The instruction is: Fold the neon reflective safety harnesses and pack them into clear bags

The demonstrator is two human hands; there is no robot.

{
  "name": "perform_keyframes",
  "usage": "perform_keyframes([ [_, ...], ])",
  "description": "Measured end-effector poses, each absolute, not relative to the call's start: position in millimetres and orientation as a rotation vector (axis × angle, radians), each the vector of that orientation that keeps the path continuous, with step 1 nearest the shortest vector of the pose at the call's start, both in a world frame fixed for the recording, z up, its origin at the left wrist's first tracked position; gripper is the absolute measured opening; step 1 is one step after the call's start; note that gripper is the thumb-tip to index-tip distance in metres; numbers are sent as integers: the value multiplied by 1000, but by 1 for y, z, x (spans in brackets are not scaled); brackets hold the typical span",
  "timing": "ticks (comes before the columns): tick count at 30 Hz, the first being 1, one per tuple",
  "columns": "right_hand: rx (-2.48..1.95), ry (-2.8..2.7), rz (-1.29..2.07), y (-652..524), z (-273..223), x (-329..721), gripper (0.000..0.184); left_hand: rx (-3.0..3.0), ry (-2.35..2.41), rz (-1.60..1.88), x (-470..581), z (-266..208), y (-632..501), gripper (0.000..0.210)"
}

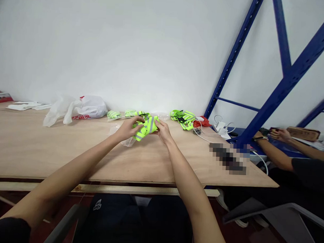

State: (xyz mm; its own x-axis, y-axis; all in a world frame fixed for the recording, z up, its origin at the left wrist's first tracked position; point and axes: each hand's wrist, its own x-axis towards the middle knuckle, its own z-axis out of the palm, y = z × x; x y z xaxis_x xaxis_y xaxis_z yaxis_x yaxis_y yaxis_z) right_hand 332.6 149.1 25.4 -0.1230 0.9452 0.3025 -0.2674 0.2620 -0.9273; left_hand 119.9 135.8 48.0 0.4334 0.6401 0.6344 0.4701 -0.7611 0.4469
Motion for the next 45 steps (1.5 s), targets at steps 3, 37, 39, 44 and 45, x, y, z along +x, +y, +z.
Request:
perform_keyframes([
  [3, -627, -1260, 1249, 146, 30, 331, 41, 2406, 1102, 1168, 116, 55, 130, 48],
  [37, -961, -2053, -488, 133, 40, 322, 26, 2128, 957, 1674, 122, 48, 132, 36],
  [39, -928, -2038, -481, 135, 39, 322, 20, 2107, 1002, 1693, 121, 48, 133, 33],
  [44, -867, -2099, -435, 133, 39, 322, 15, 2010, 1061, 1725, 119, 45, 139, 26],
  [45, -878, -2118, -433, 132, 39, 322, 16, 1988, 1072, 1718, 118, 44, 141, 25],
])
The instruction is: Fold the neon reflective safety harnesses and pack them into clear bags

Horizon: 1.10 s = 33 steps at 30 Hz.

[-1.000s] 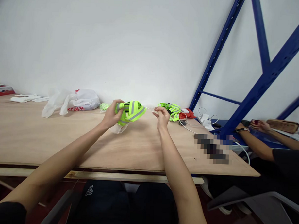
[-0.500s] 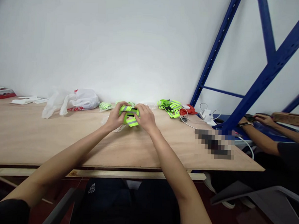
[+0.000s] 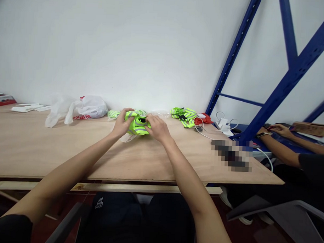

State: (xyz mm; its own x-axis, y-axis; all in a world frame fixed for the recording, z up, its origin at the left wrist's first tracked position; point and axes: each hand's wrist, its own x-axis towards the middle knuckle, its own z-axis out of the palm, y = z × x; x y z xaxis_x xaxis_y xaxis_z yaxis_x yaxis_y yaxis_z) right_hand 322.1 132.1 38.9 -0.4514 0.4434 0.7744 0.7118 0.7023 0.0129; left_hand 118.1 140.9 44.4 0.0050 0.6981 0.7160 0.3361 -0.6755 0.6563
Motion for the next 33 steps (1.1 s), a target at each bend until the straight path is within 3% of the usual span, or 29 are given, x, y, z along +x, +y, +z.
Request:
perform_keyframes([
  [4, -944, -2158, -500, 131, 37, 319, 15, 1925, 1047, 1619, 116, 43, 144, 22],
  [10, -930, -2136, -585, 130, 32, 314, 25, 1906, 1026, 1413, 121, 40, 141, 38],
  [16, -784, -2119, -556, 127, 36, 313, 18, 1623, 972, 1591, 127, 43, 138, 28],
  [22, -806, -1938, -516, 128, 37, 307, 34, 1727, 998, 1707, 133, 41, 128, 22],
  [26, -964, -1995, -527, 129, 36, 310, 5, 1705, 938, 1628, 137, 37, 126, 27],
  [30, -1063, -2047, -564, 130, 35, 311, 27, 1695, 942, 1621, 136, 37, 127, 28],
  [33, -1071, -2060, -585, 130, 34, 308, 31, 1677, 929, 1633, 136, 40, 126, 29],
])
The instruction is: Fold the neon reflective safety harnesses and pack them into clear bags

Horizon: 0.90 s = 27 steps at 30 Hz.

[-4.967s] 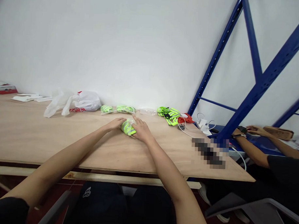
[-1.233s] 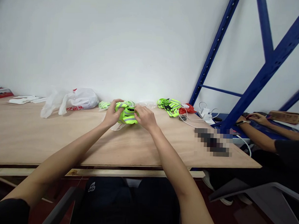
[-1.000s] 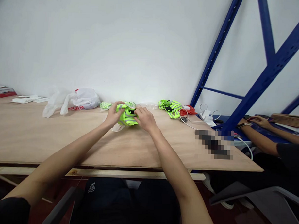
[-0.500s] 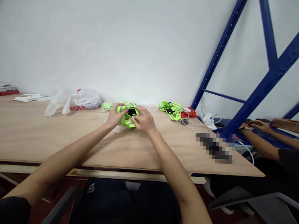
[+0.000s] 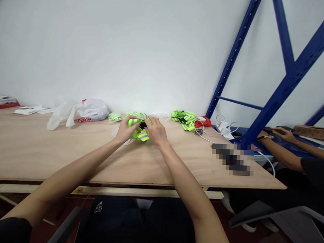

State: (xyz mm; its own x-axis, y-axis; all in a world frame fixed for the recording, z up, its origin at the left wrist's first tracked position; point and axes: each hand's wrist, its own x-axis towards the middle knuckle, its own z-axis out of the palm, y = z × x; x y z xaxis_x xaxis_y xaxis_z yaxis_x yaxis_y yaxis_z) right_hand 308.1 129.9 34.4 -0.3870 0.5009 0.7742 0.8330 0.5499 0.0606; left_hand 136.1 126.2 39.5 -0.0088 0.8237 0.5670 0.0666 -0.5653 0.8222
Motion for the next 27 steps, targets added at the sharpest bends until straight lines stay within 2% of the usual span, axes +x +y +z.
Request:
perform_keyframes([
  [22, -1094, -1954, -639, 138, 30, 315, 33, 1911, 1020, 1584, 129, 36, 143, 30],
  [27, -1185, -1941, -524, 134, 31, 313, 31, 2002, 1016, 1548, 127, 36, 142, 33],
])
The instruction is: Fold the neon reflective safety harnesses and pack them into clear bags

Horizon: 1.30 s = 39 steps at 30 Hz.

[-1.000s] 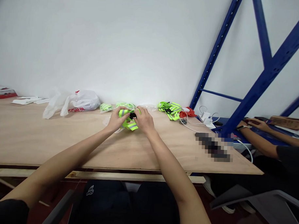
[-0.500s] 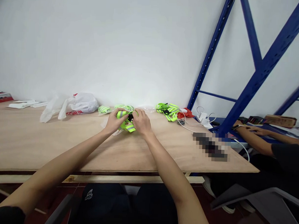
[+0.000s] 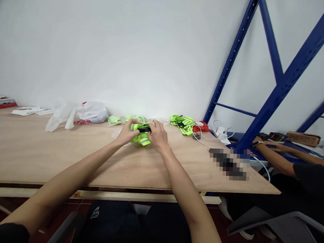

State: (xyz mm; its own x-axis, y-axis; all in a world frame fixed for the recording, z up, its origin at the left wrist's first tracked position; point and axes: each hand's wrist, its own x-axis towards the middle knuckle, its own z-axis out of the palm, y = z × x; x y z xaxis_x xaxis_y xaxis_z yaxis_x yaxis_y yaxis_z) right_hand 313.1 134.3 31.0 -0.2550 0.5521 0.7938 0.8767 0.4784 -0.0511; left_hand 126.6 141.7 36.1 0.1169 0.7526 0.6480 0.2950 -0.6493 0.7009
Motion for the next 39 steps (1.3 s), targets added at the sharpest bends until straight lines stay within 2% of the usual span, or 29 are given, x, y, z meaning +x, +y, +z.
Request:
perform_keyframes([
  [5, -1070, -1870, 107, 137, 33, 327, 12, 2130, 1005, 1452, 114, 41, 143, 34],
  [9, -953, -1805, 395, 146, 32, 344, 17, 2186, 1023, 1385, 103, 45, 145, 34],
  [15, -744, -1541, 689, 154, 33, 348, 34, 1743, 872, 1388, 104, 47, 148, 37],
  [18, -665, -1366, 779, 152, 38, 350, 36, 1585, 746, 1370, 106, 49, 148, 39],
  [23, -408, -990, 1182, 144, 46, 348, 33, 1485, 554, 1317, 111, 49, 141, 43],
  [26, -422, -1045, 1323, 137, 44, 336, 28, 1552, 520, 1335, 116, 47, 138, 47],
  [28, -462, -1156, 1396, 132, 42, 327, 34, 1623, 573, 1390, 120, 44, 136, 47],
  [34, -498, -1348, 1551, 119, 38, 318, 68, 1970, 630, 1500, 129, 37, 136, 39],
  [39, -578, -1541, 1593, 111, 45, 318, 75, 2350, 594, 1365, 125, 30, 139, 56],
])
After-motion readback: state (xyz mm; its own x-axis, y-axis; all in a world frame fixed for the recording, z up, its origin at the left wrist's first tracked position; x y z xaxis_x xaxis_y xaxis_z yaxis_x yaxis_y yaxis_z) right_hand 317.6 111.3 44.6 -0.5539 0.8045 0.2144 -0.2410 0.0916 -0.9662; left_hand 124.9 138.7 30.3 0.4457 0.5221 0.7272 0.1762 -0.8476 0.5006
